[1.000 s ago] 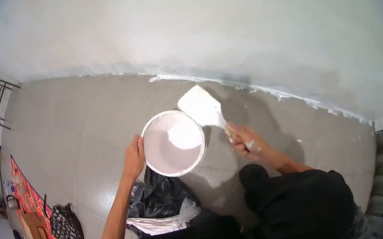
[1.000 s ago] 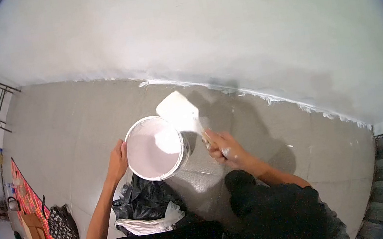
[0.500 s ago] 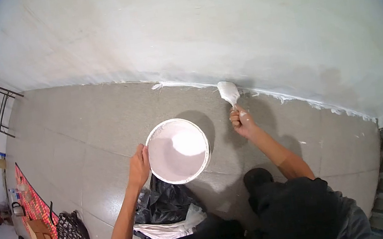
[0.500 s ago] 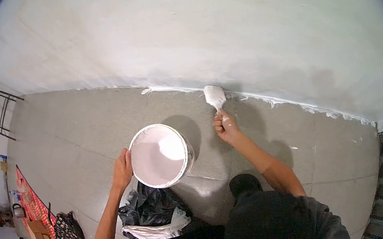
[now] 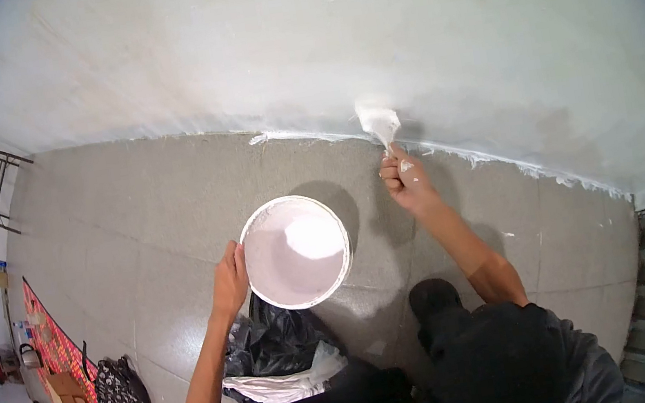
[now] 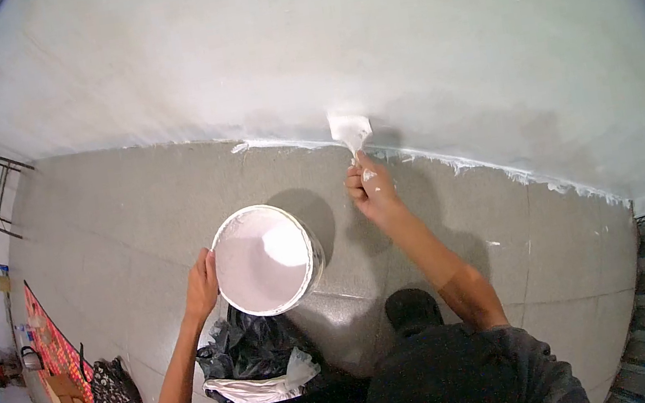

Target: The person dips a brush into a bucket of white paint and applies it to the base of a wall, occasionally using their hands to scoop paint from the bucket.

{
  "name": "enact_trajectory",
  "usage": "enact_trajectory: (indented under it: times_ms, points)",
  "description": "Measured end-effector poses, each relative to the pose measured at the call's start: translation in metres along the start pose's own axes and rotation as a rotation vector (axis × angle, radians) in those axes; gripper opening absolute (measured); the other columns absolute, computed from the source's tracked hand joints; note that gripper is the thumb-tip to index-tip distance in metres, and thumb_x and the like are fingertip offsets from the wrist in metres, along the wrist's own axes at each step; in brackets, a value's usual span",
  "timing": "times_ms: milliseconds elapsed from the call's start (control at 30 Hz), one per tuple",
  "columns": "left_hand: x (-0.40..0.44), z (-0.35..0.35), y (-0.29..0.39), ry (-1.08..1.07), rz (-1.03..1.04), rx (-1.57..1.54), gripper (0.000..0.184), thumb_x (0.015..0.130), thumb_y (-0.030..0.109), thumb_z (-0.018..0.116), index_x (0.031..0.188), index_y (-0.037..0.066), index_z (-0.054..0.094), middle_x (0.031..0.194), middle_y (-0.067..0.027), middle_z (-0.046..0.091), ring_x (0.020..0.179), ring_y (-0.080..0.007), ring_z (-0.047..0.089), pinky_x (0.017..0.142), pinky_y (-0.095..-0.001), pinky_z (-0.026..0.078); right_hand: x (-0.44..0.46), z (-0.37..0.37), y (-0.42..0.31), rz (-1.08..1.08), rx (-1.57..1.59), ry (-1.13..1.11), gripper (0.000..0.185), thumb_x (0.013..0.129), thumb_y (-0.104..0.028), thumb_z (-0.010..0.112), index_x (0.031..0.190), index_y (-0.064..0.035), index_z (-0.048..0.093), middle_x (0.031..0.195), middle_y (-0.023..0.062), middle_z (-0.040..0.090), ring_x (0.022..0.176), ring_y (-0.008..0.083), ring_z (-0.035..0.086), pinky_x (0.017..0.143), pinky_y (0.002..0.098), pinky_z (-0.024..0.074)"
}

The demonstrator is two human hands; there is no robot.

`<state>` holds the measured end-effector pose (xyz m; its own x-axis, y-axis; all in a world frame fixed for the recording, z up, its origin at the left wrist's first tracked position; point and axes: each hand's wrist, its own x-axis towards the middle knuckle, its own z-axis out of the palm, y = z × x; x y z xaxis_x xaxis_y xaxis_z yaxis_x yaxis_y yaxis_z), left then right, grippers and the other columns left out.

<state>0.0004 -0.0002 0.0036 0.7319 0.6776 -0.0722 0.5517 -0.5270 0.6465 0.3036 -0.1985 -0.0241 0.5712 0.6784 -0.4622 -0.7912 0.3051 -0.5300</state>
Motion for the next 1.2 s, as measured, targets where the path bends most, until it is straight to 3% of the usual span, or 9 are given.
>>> enact_trajectory:
  times_ms: [267, 367, 467, 567, 800, 900, 1000, 1133, 1200]
  points:
    - [0.001, 0.001, 0.002, 0.022, 0.027, -0.008, 0.035, 0.098, 0.027, 0.034, 0.083, -0.003, 0.042, 0.069, -0.0258, 0.046, 0.062, -0.0382, 0.048, 0.059, -0.0426, 0.039, -0.014, -0.018, 0.021, -0.216, -0.708, 0.097, 0.033, 0.094, -0.031, 0.049, 0.075, -0.0038, 0.05, 0.057, -0.0004, 0.044, 0.047, 0.0071, 0.04, 0.039, 0.0245, 0.0306]
    - [0.001, 0.0, 0.001, 0.018, 0.025, -0.018, 0.033, 0.098, 0.027, 0.034, 0.085, -0.002, 0.043, 0.07, -0.0287, 0.048, 0.067, -0.0452, 0.048, 0.057, -0.0452, 0.038, 0.042, -0.089, 0.026, -0.553, -1.451, 0.185, 0.029, 0.092, -0.026, 0.05, 0.082, 0.0012, 0.053, 0.062, 0.0119, 0.055, 0.051, 0.022, 0.054, 0.047, 0.0357, 0.0412]
    - [0.001, -0.001, 0.0, 0.005, 0.003, -0.012, 0.033, 0.098, 0.027, 0.034, 0.085, -0.002, 0.044, 0.07, -0.03, 0.049, 0.069, -0.0486, 0.049, 0.055, -0.0461, 0.037, 0.034, -0.102, 0.002, -0.634, -1.605, 0.316, 0.024, 0.089, -0.019, 0.051, 0.089, 0.0043, 0.054, 0.071, 0.0235, 0.059, 0.065, 0.0388, 0.059, 0.059, 0.046, 0.0443]
    - [0.001, 0.001, -0.001, 0.01, 0.022, -0.022, 0.032, 0.098, 0.027, 0.034, 0.085, -0.002, 0.043, 0.069, -0.0295, 0.049, 0.067, -0.0479, 0.049, 0.055, -0.0454, 0.037, 0.016, -0.115, -0.014, -0.694, -1.755, 0.388, 0.022, 0.087, -0.016, 0.05, 0.092, 0.0054, 0.055, 0.076, 0.0272, 0.06, 0.076, 0.0446, 0.058, 0.064, 0.0489, 0.0445]
    - [0.0, 0.0, 0.0, 0.015, 0.014, -0.026, 0.032, 0.097, 0.027, 0.035, 0.085, -0.001, 0.043, 0.069, -0.029, 0.049, 0.065, -0.0463, 0.05, 0.055, -0.0441, 0.039, -0.044, -0.151, -0.029, -0.653, -1.722, 0.572, 0.023, 0.087, -0.014, 0.049, 0.088, 0.0081, 0.055, 0.071, 0.0266, 0.059, 0.068, 0.0405, 0.06, 0.06, 0.0452, 0.0445]
    - [0.0, 0.0, -0.002, 0.011, 0.023, 0.0, 0.036, 0.098, 0.029, 0.033, 0.084, -0.002, 0.043, 0.067, -0.0242, 0.047, 0.058, -0.036, 0.049, 0.056, -0.0416, 0.039, -0.052, -0.159, -0.029, -0.55, -1.66, 0.638, 0.024, 0.088, -0.014, 0.049, 0.085, 0.0089, 0.054, 0.067, 0.0244, 0.058, 0.064, 0.0367, 0.061, 0.057, 0.0436, 0.0428]
    - [0.0, -0.001, 0.002, 0.024, 0.027, 0.023, 0.032, 0.097, 0.027, 0.035, 0.085, -0.001, 0.044, 0.069, -0.029, 0.049, 0.067, -0.0471, 0.051, 0.055, -0.0445, 0.039, -0.048, -0.157, -0.024, -0.464, -1.563, 0.695, 0.023, 0.089, -0.014, 0.047, 0.084, 0.0089, 0.052, 0.066, 0.0222, 0.057, 0.062, 0.034, 0.059, 0.056, 0.0428, 0.0416]
    - [0.001, 0.001, -0.001, 0.04, 0.054, 0.007, 0.032, 0.097, 0.025, 0.035, 0.084, -0.002, 0.043, 0.07, -0.0292, 0.049, 0.068, -0.048, 0.049, 0.055, -0.0449, 0.038, 0.01, -0.163, 0.035, -0.594, -1.58, 0.696, 0.02, 0.089, -0.012, 0.047, 0.086, 0.0072, 0.052, 0.07, 0.0205, 0.056, 0.065, 0.0331, 0.057, 0.06, 0.0411, 0.0419]
    - [0.001, 0.001, 0.0, 0.023, 0.023, 0.007, 0.032, 0.097, 0.024, 0.035, 0.083, -0.003, 0.043, 0.069, -0.0293, 0.048, 0.067, -0.0481, 0.048, 0.055, -0.045, 0.038, 0.01, -0.111, 0.039, -0.567, -1.316, 0.608, 0.02, 0.089, -0.012, 0.047, 0.086, 0.0068, 0.053, 0.075, 0.0199, 0.057, 0.07, 0.0335, 0.058, 0.063, 0.0417, 0.0428]
